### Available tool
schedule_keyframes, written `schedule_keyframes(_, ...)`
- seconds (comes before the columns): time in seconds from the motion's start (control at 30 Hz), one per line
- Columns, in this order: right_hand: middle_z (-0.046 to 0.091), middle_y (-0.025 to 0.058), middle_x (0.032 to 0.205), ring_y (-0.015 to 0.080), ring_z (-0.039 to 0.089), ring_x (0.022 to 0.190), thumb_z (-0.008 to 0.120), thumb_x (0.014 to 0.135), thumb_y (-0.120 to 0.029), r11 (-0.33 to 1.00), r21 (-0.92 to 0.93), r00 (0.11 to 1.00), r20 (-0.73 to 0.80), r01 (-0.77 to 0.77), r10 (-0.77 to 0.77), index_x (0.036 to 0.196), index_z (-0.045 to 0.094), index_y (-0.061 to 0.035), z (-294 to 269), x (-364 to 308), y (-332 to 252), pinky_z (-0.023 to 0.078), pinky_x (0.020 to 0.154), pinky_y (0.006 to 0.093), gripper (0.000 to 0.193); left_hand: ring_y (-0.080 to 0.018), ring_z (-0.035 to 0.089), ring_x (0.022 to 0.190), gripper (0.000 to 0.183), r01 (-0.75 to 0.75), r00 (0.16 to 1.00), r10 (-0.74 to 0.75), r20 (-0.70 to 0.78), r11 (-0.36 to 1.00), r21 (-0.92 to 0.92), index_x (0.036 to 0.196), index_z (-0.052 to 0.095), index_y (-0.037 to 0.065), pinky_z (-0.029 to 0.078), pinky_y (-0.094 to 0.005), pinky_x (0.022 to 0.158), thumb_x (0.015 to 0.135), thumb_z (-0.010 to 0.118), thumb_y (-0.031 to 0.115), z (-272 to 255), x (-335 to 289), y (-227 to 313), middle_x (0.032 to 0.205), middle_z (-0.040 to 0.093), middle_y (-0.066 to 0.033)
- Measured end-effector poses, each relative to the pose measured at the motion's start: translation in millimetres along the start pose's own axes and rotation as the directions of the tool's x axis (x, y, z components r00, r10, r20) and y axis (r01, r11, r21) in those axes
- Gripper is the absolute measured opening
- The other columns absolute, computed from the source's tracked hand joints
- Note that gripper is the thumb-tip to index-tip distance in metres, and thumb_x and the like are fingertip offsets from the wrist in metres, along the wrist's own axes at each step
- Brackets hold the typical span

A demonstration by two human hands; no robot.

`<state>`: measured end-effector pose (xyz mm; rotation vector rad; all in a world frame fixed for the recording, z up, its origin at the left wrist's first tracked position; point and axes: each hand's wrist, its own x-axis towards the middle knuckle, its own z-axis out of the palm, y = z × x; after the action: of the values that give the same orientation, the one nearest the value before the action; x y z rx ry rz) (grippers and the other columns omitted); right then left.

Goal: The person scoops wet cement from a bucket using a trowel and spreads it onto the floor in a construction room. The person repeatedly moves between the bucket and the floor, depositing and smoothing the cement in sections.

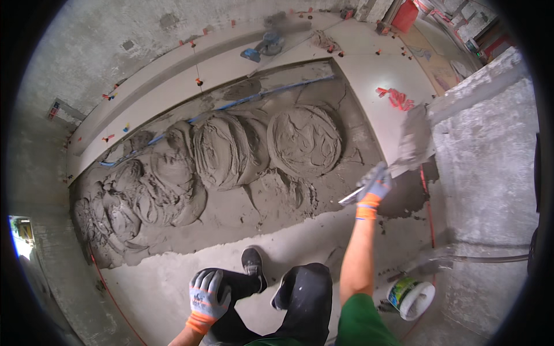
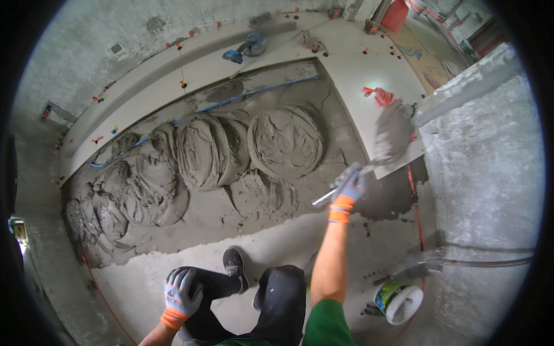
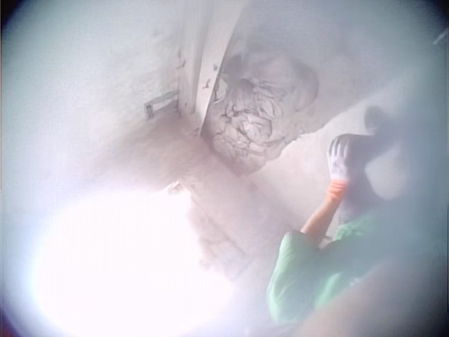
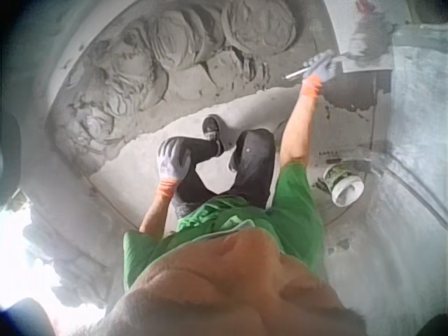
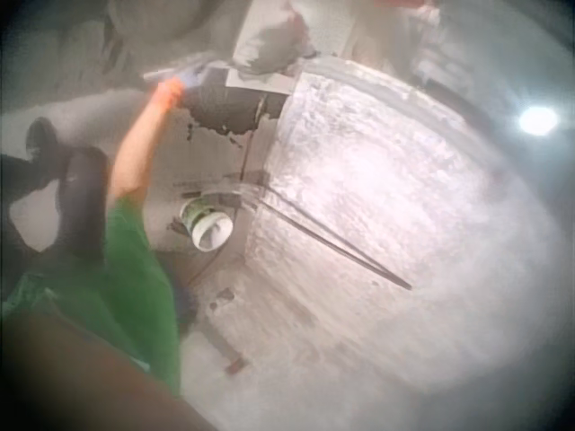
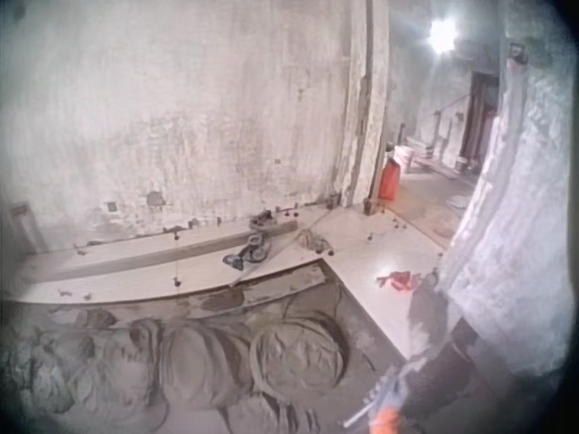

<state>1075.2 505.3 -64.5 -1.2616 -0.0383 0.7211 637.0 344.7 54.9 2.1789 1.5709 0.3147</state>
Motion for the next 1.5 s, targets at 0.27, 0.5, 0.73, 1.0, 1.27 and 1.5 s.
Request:
schedule_keyframes(0.27, 0.047, -0.0004, 0.058, 0.0161, 0.045, 0.044, 0.062, 0.082, -0.031, 0.877, -0.175, 0.894, -0.069, -0.447, 0.442, 0.069, 0.048, -0.0143, -123, 93, 244, 0.041, 0.044, 0.0336, 0.025, -0.0355, 0.052, 0.096, 0.043, -0.057, 0.981, 0.088, -0.174, 0.983, 0.175, 0.102, 0.056, 0.001, 0.039, -0.044, 0.086, 0.059, 0.061, 0.003, 37, 39, -4, 0.1, 0.056, -0.0155)
schedule_keyframes(0.5, 0.04, -0.0028, 0.046, 0.0133, 0.038, 0.035, 0.06, 0.083, -0.039, 0.772, -0.249, 0.811, -0.158, -0.585, 0.563, 0.062, 0.045, -0.0157, -122, 73, 201, 0.034, 0.035, 0.0305, 0.034, -0.0328, 0.052, 0.095, 0.04, -0.011, 0.972, 0.052, -0.23, 0.984, 0.175, 0.101, 0.056, 0.003, 0.039, -0.0427, 0.086, 0.062, 0.06, 0.006, 39, 50, -1, 0.1, 0.056, -0.0144)
schedule_keyframes(0.73, 0.038, -0.003, 0.051, 0.01, 0.034, 0.037, 0.053, 0.084, -0.049, 0.881, -0.291, 0.927, -0.099, -0.374, 0.361, 0.073, 0.047, -0.0086, -99, 45, 116, 0.029, 0.033, 0.0255, 0.042, -0.0317, 0.053, 0.093, 0.039, -0.063, 0.959, 0.102, -0.263, 0.986, 0.153, 0.097, 0.058, 0.004, 0.039, -0.043, 0.086, 0.059, 0.062, 0.008, 47, 52, 0, 0.096, 0.057, -0.0129)
schedule_keyframes(1.0, 0.046, 0.0022, 0.056, 0.0147, 0.045, 0.04, 0.05, 0.086, -0.047, 0.994, -0.021, 0.963, 0.247, -0.105, 0.107, 0.083, 0.049, -0.0064, -82, 27, 0, 0.041, 0.034, 0.0305, 0.04, -0.0303, 0.053, 0.091, 0.036, -0.055, 0.956, 0.109, -0.272, 0.979, 0.197, 0.096, 0.058, 0.004, 0.039, -0.0419, 0.083, 0.06, 0.062, 0.008, 50, 61, 2, 0.093, 0.056, -0.0111)
schedule_keyframes(1.27, 0.04, -0.0001, 0.047, 0.0144, 0.038, 0.033, 0.045, 0.087, -0.051, 0.885, -0.448, 0.992, -0.092, -0.124, 0.092, 0.073, 0.046, -0.0118, -129, 91, 160, 0.036, 0.032, 0.0307, 0.041, -0.0308, 0.053, 0.091, 0.036, -0.082, 0.95, 0.136, -0.282, 0.978, 0.194, 0.095, 0.058, 0.005, 0.039, -0.0421, 0.083, 0.06, 0.061, 0.008, 50, 54, 2, 0.094, 0.056, -0.0114)
schedule_keyframes(1.5, 0.042, 0.0009, 0.051, 0.0162, 0.042, 0.036, 0.046, 0.082, -0.059, 0.871, -0.38, 0.95, -0.147, -0.312, 0.276, 0.075, 0.047, -0.0092, -124, 78, 122, 0.037, 0.033, 0.0328, 0.05, -0.0306, 0.053, 0.09, 0.039, -0.086, 0.946, 0.139, -0.293, 0.978, 0.188, 0.096, 0.058, 0.005, 0.04, -0.0421, 0.083, 0.058, 0.062, 0.008, 50, 52, 1, 0.093, 0.056, -0.0115)
